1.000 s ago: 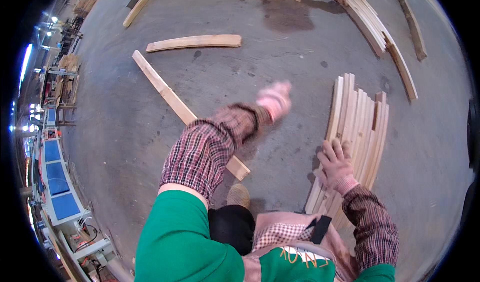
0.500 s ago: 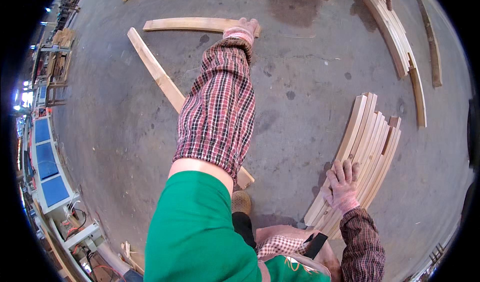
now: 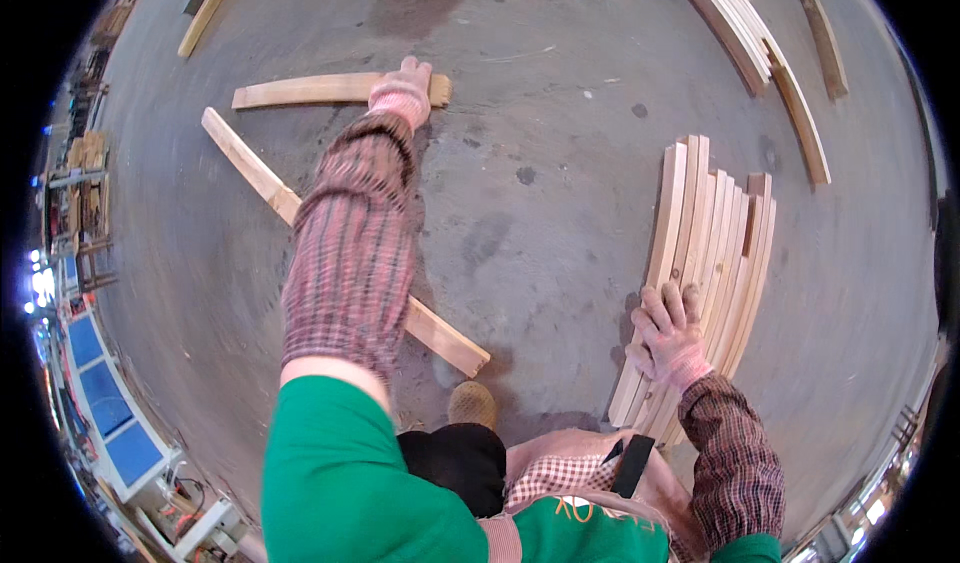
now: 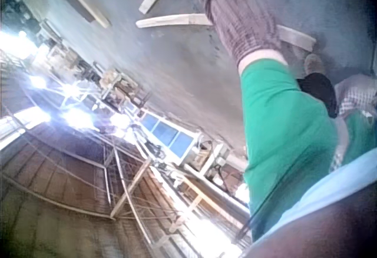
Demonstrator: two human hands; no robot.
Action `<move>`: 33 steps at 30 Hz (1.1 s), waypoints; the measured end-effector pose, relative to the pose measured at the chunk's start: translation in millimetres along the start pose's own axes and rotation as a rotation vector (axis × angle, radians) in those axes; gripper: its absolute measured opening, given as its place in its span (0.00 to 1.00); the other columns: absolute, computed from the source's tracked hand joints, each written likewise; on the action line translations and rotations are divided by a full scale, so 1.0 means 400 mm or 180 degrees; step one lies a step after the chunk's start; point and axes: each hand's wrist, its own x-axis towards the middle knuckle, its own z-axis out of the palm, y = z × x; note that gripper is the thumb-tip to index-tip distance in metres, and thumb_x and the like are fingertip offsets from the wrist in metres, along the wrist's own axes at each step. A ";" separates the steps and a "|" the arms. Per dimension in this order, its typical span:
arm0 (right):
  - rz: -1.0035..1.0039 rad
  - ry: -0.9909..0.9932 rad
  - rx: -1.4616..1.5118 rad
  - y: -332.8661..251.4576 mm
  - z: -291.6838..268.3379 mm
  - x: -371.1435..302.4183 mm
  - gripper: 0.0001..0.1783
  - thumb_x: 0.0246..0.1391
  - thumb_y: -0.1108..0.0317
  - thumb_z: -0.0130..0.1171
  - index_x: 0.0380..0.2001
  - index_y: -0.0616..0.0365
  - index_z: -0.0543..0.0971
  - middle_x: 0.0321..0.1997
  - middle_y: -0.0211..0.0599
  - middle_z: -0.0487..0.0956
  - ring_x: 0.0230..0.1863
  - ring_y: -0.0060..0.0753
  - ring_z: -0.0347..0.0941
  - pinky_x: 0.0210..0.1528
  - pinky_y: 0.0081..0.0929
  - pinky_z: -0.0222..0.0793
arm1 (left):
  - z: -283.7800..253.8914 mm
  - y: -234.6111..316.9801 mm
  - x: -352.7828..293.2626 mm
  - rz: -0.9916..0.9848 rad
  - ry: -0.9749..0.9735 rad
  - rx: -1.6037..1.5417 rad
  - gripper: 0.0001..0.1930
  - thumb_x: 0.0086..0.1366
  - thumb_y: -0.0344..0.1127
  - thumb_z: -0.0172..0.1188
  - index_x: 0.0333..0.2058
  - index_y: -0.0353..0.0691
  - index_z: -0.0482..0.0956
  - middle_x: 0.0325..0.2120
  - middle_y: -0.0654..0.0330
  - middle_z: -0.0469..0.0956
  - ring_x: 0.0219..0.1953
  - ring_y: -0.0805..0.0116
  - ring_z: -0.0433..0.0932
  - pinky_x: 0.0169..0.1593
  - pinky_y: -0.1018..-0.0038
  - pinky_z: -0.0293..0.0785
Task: The person gathers and stacks wooden planks on the floor of a workshop. They then carry the stack of planks to a metal table and place them down. The person is wearing gloves and an apron.
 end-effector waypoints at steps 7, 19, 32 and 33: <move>-0.0070 0.0230 0.0092 0.006 -0.001 -0.010 0.34 0.48 0.43 0.63 0.54 0.55 0.77 0.69 0.43 0.63 0.73 0.55 0.52 0.75 0.66 0.40 | 0.147 0.218 -0.512 0.2761 -0.0160 -0.0376 0.22 0.62 0.40 0.64 0.55 0.46 0.75 0.49 0.52 0.76 0.56 0.47 0.77 0.57 0.55 0.78; 0.0075 0.0069 -0.0198 0.008 0.077 -0.007 0.34 0.62 0.40 0.55 0.64 0.48 0.73 0.78 0.38 0.55 0.79 0.48 0.45 0.79 0.62 0.31 | 0.154 0.302 -0.558 -0.1927 -0.0019 -0.2169 0.56 0.51 0.59 0.74 0.70 0.32 0.58 0.64 0.39 0.66 0.65 0.43 0.70 0.67 0.56 0.67; 0.0169 0.1241 0.0250 -0.017 0.093 -0.082 0.42 0.51 0.37 0.63 0.65 0.48 0.74 0.76 0.44 0.60 0.80 0.52 0.45 0.80 0.55 0.32 | 0.199 0.534 -0.715 0.0328 -0.0929 -0.3493 0.33 0.58 0.41 0.67 0.60 0.37 0.69 0.52 0.45 0.77 0.55 0.52 0.78 0.58 0.60 0.76; -0.0093 0.1273 0.0031 -0.032 0.114 -0.090 0.42 0.50 0.37 0.63 0.65 0.48 0.73 0.76 0.45 0.59 0.80 0.53 0.45 0.80 0.57 0.31 | 0.167 0.554 -0.742 0.0628 -0.1294 -0.3138 0.31 0.59 0.45 0.65 0.60 0.38 0.72 0.54 0.45 0.77 0.58 0.51 0.76 0.61 0.60 0.74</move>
